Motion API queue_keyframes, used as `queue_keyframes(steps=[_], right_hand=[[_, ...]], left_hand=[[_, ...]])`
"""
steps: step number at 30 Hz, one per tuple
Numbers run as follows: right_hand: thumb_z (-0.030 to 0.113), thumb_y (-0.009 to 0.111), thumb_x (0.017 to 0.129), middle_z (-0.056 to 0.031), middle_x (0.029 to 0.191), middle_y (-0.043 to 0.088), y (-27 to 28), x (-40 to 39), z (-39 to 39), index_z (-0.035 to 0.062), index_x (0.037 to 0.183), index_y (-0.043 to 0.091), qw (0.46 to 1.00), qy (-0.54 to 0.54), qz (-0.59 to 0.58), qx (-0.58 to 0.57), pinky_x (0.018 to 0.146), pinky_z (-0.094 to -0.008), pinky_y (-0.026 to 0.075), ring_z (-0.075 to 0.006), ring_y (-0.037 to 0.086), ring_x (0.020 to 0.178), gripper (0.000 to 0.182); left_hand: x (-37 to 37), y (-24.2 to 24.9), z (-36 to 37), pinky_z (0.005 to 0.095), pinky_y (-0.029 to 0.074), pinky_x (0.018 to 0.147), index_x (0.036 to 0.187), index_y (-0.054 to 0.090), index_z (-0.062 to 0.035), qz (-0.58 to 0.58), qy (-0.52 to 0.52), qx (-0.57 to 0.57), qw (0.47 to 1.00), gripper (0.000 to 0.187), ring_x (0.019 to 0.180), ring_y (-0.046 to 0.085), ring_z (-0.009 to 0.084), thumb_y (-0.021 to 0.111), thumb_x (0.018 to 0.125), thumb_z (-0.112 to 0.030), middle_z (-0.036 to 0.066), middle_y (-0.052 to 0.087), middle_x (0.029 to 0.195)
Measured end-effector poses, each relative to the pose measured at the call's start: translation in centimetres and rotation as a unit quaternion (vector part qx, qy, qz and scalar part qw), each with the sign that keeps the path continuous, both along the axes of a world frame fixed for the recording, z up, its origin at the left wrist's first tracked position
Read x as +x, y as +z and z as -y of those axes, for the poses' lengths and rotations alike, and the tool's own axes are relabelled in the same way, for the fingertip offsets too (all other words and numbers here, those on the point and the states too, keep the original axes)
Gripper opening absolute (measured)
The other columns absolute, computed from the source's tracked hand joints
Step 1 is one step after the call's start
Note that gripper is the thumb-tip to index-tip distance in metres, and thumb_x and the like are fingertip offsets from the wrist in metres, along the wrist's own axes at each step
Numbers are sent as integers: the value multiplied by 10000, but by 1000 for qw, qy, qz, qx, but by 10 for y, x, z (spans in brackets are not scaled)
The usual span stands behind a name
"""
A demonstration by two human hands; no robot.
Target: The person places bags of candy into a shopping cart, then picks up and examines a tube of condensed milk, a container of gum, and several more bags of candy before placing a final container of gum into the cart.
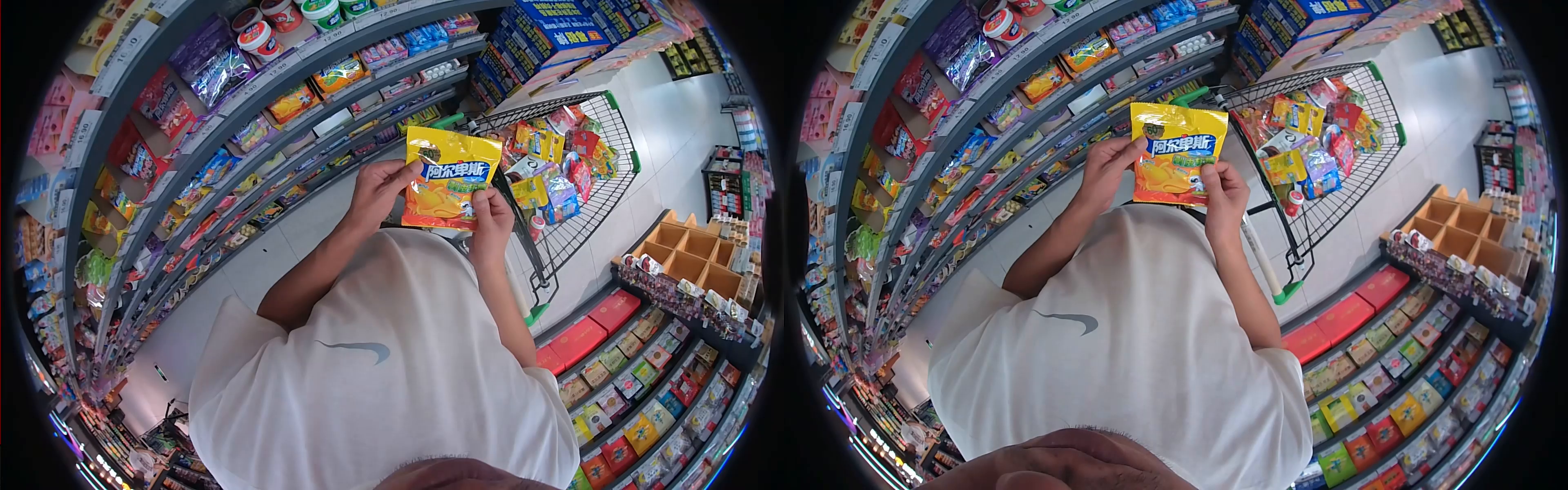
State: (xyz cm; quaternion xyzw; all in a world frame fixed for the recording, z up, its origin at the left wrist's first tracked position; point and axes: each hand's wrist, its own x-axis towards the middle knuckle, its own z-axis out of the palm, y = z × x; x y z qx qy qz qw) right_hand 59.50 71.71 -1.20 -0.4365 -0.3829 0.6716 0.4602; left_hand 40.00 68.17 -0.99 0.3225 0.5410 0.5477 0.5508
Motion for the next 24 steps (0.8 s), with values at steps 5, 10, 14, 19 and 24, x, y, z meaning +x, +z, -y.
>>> queue_keyframes(steps=[5,10,14,19,24], right_hand=[[147,619,955,-13,831,654,-18,6,-2,6,884,615,1000,18,14,14,668,-196,453,-35,560,723,158],[156,609,963,-13,839,648,-16,7,-2,13,875,602,999,40,27,-7,670,-196,441,-32,547,724,167],[133,614,958,-14,837,647,-13,5,0,8,885,603,997,64,41,10,677,-197,445,-35,545,726,144],[113,645,938,-20,849,657,-14,0,1,-10,902,609,995,64,39,63,680,-188,452,-37,564,756,133],[89,655,928,-19,826,661,-4,-1,2,-19,897,612,995,52,42,75,670,-185,451,-41,571,733,121]], left_hand=[[-2,-4,0,207,476,687,965,688,18,11,10,6,1000,250,773,584,36,598,973,-216,-1,664,851],[-1,21,2,209,487,698,999,680,20,78,18,-33,996,280,801,614,58,615,962,-250,24,680,874],[1,16,2,231,479,752,991,687,31,53,37,-28,998,323,822,608,73,631,953,-285,44,685,904],[1,-4,3,239,478,776,993,690,33,79,81,-19,993,342,834,609,78,632,953,-302,45,683,943],[6,4,3,243,494,790,961,690,20,167,116,-26,979,316,847,618,76,624,957,-289,36,678,921]])
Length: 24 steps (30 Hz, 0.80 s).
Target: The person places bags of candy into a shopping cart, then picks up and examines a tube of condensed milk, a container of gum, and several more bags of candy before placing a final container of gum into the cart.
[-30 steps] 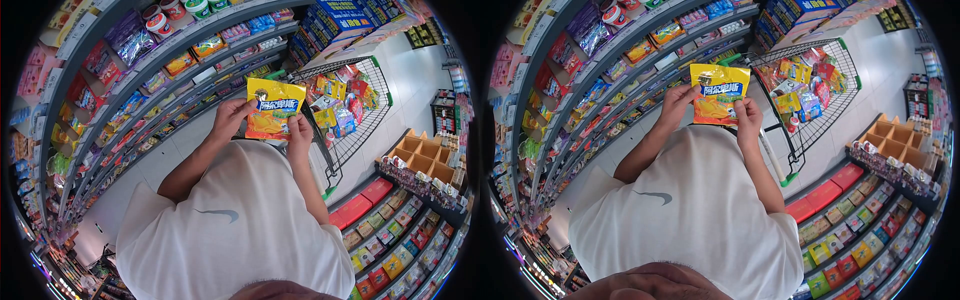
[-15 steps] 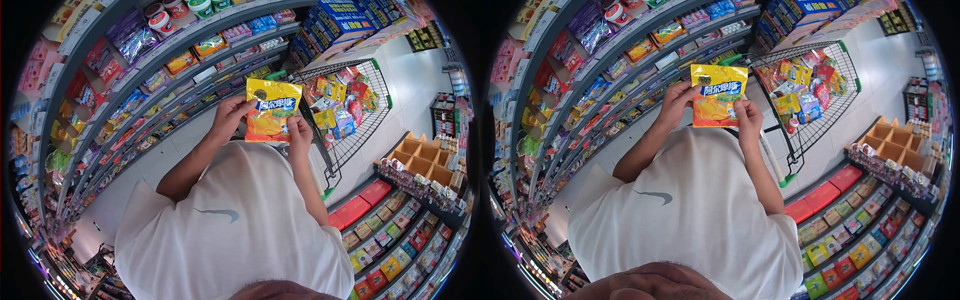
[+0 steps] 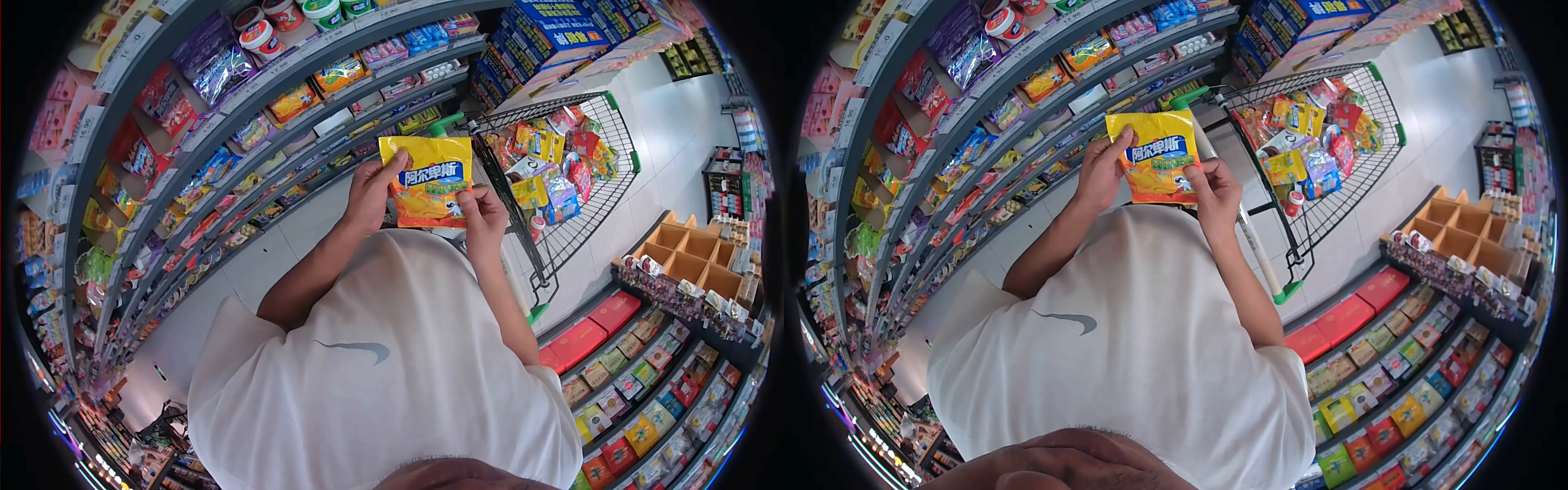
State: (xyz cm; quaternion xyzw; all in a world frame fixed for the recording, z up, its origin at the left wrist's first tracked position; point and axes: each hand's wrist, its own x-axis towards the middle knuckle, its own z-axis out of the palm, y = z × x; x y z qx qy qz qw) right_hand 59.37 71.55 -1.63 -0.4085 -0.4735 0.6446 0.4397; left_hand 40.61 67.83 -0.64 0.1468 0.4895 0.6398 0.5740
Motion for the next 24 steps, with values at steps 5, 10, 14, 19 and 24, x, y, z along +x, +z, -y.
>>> queue_keyframes(steps=[5,10,14,19,24], right_hand=[[80,663,921,0,752,633,2,1,4,-22,843,616,996,-10,78,51,596,-185,421,-25,527,667,137],[68,651,926,19,706,590,-3,0,4,-18,814,607,986,-28,131,100,546,-188,378,-14,477,628,148],[74,612,951,15,735,576,-4,2,4,-15,815,592,990,-52,87,95,586,-190,371,-23,463,657,163],[103,590,969,13,763,575,-2,3,3,-10,830,586,996,-46,51,55,631,-190,371,-29,458,699,179],[127,590,974,20,771,571,-6,5,2,5,822,586,997,-39,48,40,639,-194,368,-28,445,711,195]], left_hand=[[6,-3,-2,287,512,818,990,665,-24,126,26,-20,991,271,903,638,111,635,946,-290,28,664,962],[7,-8,-7,329,510,857,1025,638,-46,237,26,-76,968,251,978,630,142,635,943,-283,25,654,1013],[7,-7,-9,318,509,860,1040,639,-38,210,22,-53,976,253,981,636,143,637,940,-270,32,661,1020],[8,3,-13,296,515,834,1098,637,-24,175,17,-30,984,292,951,652,139,645,932,-264,53,673,1050],[7,4,-11,288,521,810,1112,636,-20,154,12,-29,988,329,948,655,133,623,944,-303,60,675,1067]])
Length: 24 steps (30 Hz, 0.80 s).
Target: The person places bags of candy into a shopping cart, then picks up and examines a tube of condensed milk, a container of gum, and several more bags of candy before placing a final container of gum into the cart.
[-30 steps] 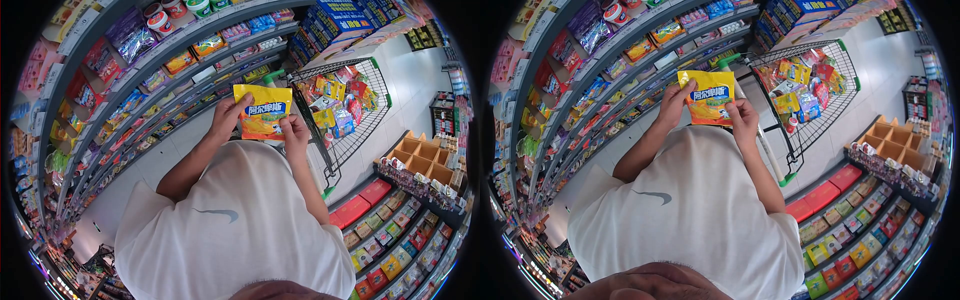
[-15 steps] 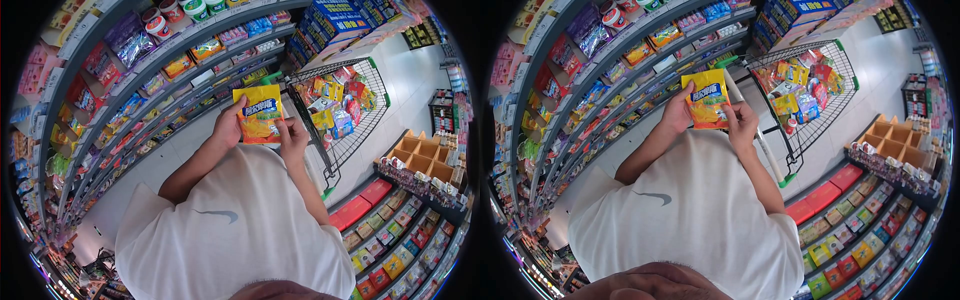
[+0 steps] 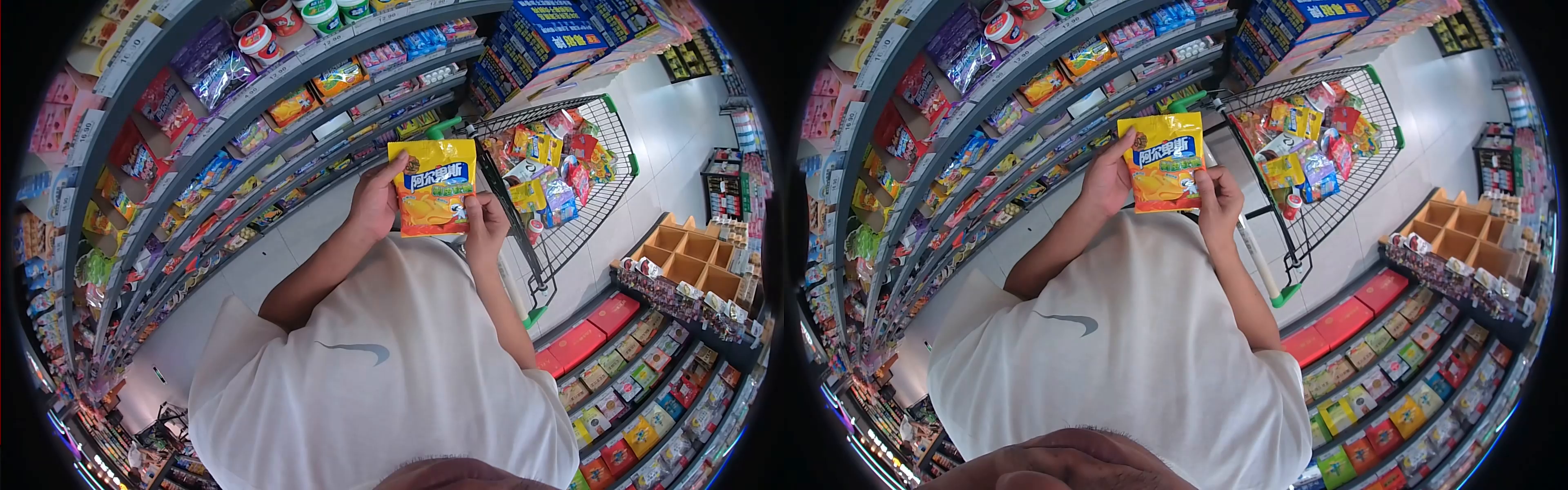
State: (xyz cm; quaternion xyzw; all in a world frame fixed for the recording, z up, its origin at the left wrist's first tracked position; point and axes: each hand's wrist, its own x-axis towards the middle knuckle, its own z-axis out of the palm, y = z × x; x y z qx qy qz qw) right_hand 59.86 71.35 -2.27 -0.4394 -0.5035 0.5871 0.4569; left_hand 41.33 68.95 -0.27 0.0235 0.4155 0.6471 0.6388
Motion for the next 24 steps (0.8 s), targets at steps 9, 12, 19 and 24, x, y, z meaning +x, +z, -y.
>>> queue_keyframes(steps=[9,12,19,24], right_hand=[[254,474,1023,-17,836,636,29,-15,-11,42,1028,573,921,-42,-197,-333,592,-251,473,-80,565,612,235],[276,477,1011,-6,747,589,-24,15,-14,67,1030,569,766,191,-473,-391,511,-236,410,-90,502,523,229],[339,476,989,28,614,432,-13,16,-15,98,926,494,632,280,-581,-430,450,-221,328,-71,398,454,250],[382,488,975,14,611,429,-16,16,-14,99,919,481,616,288,-601,-421,441,-236,328,-83,390,449,288]], left_hand=[[-3,18,9,303,543,729,1213,602,-28,-136,-151,100,974,400,973,664,171,508,998,-351,89,668,1143],[-3,30,8,296,542,733,1230,595,-33,-140,-211,148,956,364,1001,663,200,488,1007,-300,126,653,1197],[0,16,8,310,525,789,1249,564,-31,-173,-238,116,949,360,1036,648,211,503,996,-278,149,644,1189],[1,12,10,299,492,843,1234,575,-35,-169,-242,95,951,319,1031,638,183,521,989,-232,128,652,1176]])
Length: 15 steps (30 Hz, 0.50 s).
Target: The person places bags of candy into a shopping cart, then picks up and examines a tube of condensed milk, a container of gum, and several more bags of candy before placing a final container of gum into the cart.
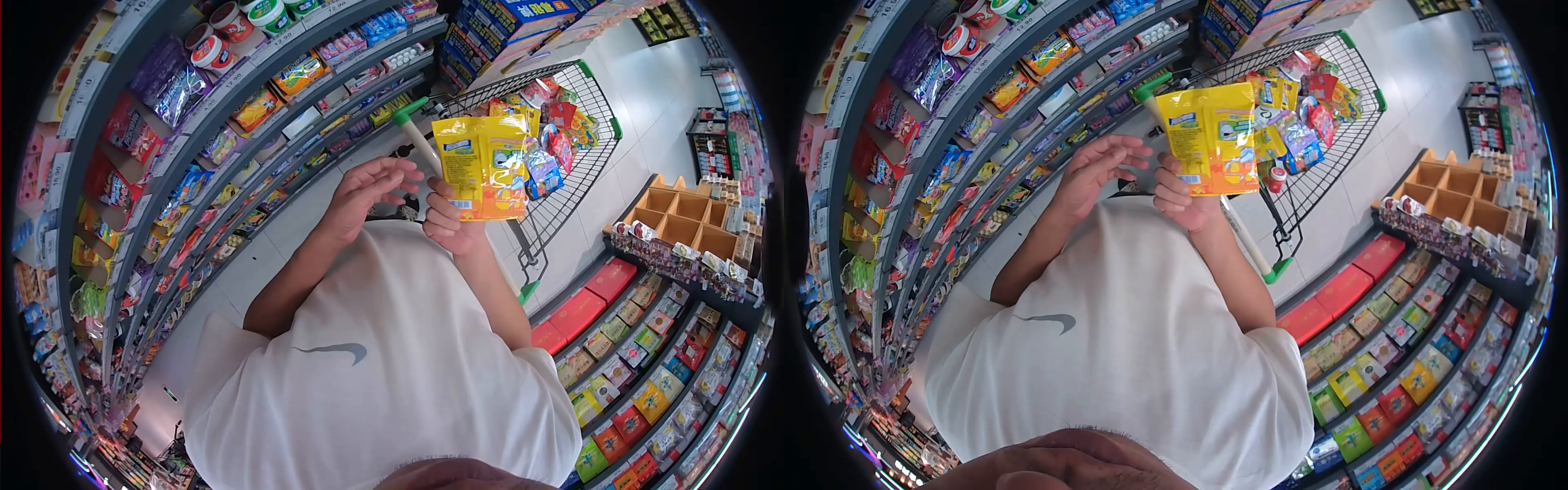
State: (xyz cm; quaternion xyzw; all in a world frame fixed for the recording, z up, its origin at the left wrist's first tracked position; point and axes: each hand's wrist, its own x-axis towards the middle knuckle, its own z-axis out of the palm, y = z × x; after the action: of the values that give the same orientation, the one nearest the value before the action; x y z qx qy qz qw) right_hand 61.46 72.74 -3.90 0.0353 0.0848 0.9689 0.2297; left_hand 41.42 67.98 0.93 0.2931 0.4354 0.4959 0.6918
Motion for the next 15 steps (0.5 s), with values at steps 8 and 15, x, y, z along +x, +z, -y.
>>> queue_keyframes(steps=[8,15], right_hand=[[436,472,966,9,607,430,1,1,-2,91,918,466,999,0,-42,11,447,-239,334,-88,389,442,348],[464,450,971,12,610,429,-2,1,-1,90,928,461,998,5,-55,23,454,-239,337,-85,388,441,377]], left_hand=[[2,-2,-2,293,479,853,1208,587,-42,-6,4,-13,1000,294,1016,636,170,539,980,-221,106,660,1140],[2,-4,-2,296,476,855,1201,591,-53,-9,-4,-18,1000,288,1015,633,164,548,976,-228,89,658,1133]])
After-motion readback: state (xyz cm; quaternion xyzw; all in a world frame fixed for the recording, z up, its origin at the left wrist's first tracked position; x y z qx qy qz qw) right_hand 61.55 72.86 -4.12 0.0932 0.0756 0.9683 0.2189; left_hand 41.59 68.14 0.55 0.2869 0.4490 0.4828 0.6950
